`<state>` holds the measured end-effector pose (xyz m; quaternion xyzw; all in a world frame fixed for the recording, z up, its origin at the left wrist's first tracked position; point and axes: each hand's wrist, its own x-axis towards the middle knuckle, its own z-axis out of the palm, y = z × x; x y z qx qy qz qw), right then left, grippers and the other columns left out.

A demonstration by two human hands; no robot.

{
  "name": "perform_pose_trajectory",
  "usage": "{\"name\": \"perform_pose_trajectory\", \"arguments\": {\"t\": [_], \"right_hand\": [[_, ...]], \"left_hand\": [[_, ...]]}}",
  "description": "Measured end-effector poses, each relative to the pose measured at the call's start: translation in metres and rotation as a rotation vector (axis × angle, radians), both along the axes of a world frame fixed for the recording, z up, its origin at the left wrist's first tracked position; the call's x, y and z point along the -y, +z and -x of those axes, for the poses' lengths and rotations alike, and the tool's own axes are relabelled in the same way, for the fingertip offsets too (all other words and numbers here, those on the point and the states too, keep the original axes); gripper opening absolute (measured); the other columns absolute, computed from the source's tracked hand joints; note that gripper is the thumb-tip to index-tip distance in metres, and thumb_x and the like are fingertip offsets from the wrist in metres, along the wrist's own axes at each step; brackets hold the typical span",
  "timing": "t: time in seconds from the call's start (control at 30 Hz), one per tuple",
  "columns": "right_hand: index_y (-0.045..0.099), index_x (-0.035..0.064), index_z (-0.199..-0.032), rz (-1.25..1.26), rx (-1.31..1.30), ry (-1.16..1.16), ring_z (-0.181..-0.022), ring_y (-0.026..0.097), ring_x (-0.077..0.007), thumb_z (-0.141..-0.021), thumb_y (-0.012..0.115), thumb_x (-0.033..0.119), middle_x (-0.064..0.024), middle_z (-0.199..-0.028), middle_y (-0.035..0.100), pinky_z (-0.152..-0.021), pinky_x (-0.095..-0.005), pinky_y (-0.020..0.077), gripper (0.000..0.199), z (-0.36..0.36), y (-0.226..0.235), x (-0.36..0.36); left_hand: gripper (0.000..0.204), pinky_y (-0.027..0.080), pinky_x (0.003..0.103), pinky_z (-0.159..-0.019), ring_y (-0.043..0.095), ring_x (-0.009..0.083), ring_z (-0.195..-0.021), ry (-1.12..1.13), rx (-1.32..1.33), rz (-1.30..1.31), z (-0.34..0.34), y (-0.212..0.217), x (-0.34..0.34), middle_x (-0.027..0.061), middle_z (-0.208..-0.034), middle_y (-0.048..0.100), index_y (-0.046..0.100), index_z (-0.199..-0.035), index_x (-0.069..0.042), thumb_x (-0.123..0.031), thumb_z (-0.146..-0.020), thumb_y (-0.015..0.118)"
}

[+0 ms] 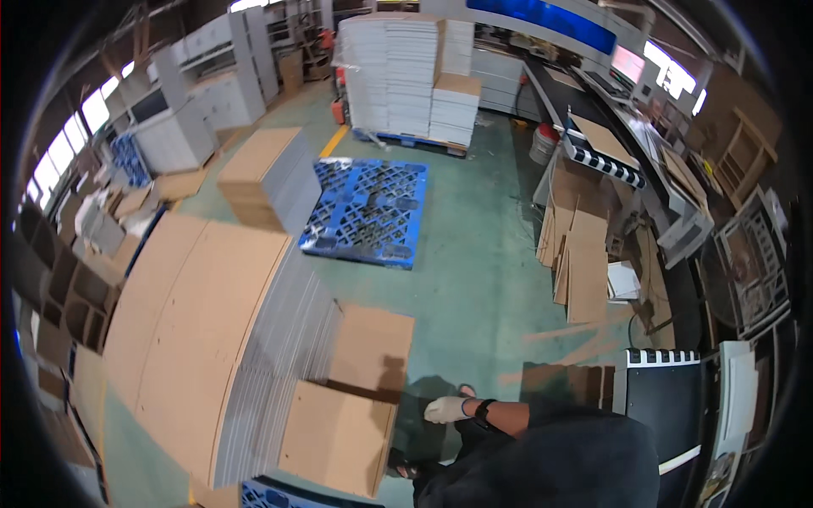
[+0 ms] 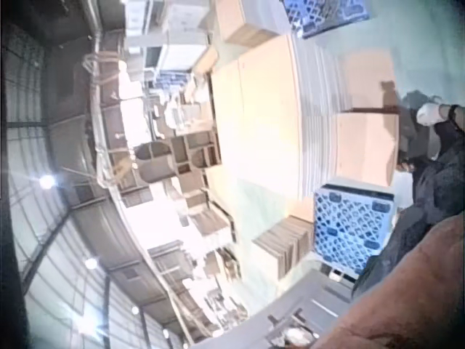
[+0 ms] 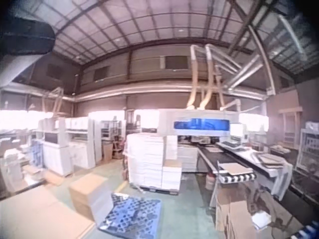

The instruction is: Transferring wooden furniture panels from a stack to a workbench and using a handheld applicator tool on them.

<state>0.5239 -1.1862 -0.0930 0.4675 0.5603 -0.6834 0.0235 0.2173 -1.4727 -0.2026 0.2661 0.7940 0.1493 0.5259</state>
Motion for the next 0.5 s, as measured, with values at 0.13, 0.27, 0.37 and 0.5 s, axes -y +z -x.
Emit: {"name": "perform_pose_trajectory", "arguments": {"t": [0.13,0.27,0.37,0.5], "right_hand": [[0.072,0.011,-0.108,0.076,0.124,-0.039,-0.067,0.06,-0.0114,-0.101,0.059,0.04,0.001,-0.084,0.069,-0.061,-0.0316,0.0483,0.033,-0.086,0.026,-0.043],[0.073,0.0111,-0.101,0.266,0.272,-0.339,-0.062,0.058,-0.0168,-0.101,0.056,0.043,-0.0028,-0.079,0.069,-0.056,-0.0357,0.0439,0.036,-0.202,-0.031,-0.095],[0.069,0.0076,-0.107,0.292,0.123,-0.735,-0.065,0.061,-0.0217,-0.103,0.053,0.041,-0.0067,-0.085,0.071,-0.057,-0.0409,0.0474,0.037,-0.268,-0.04,-0.133],[0.065,0.0004,-0.12,0.335,-0.025,-1.141,-0.09,0.068,-0.0257,-0.104,0.056,0.038,-0.0147,-0.107,0.073,-0.075,-0.0391,0.0558,0.042,-0.329,-0.045,-0.18]], "left_hand": [[0.05,0.051,0.047,-0.096,0.066,0.0372,-0.104,-0.11,-0.019,-0.016,-0.033,0.025,-0.078,0.0207,-0.114,0.069,0.063,-0.126,0.001,-0.039,-0.096,0.063],[0.056,0.05,0.048,-0.102,0.065,0.0397,-0.111,-0.397,-0.158,-0.06,-0.072,0.035,-0.152,0.0232,-0.12,0.068,0.062,-0.132,0.001,-0.039,-0.094,0.069],[0.06,0.048,0.049,-0.106,0.063,0.0416,-0.116,-0.542,-0.257,-0.175,-0.075,0.028,-0.222,0.0251,-0.124,0.067,0.06,-0.136,0.002,-0.038,-0.093,0.072],[0.011,0.05,0.037,-0.053,0.064,0.0218,-0.065,-0.291,0.171,-0.332,-0.128,0.074,-0.381,0.0079,-0.076,0.065,0.061,-0.095,-0.008,-0.018,-0.097,0.062]]}}
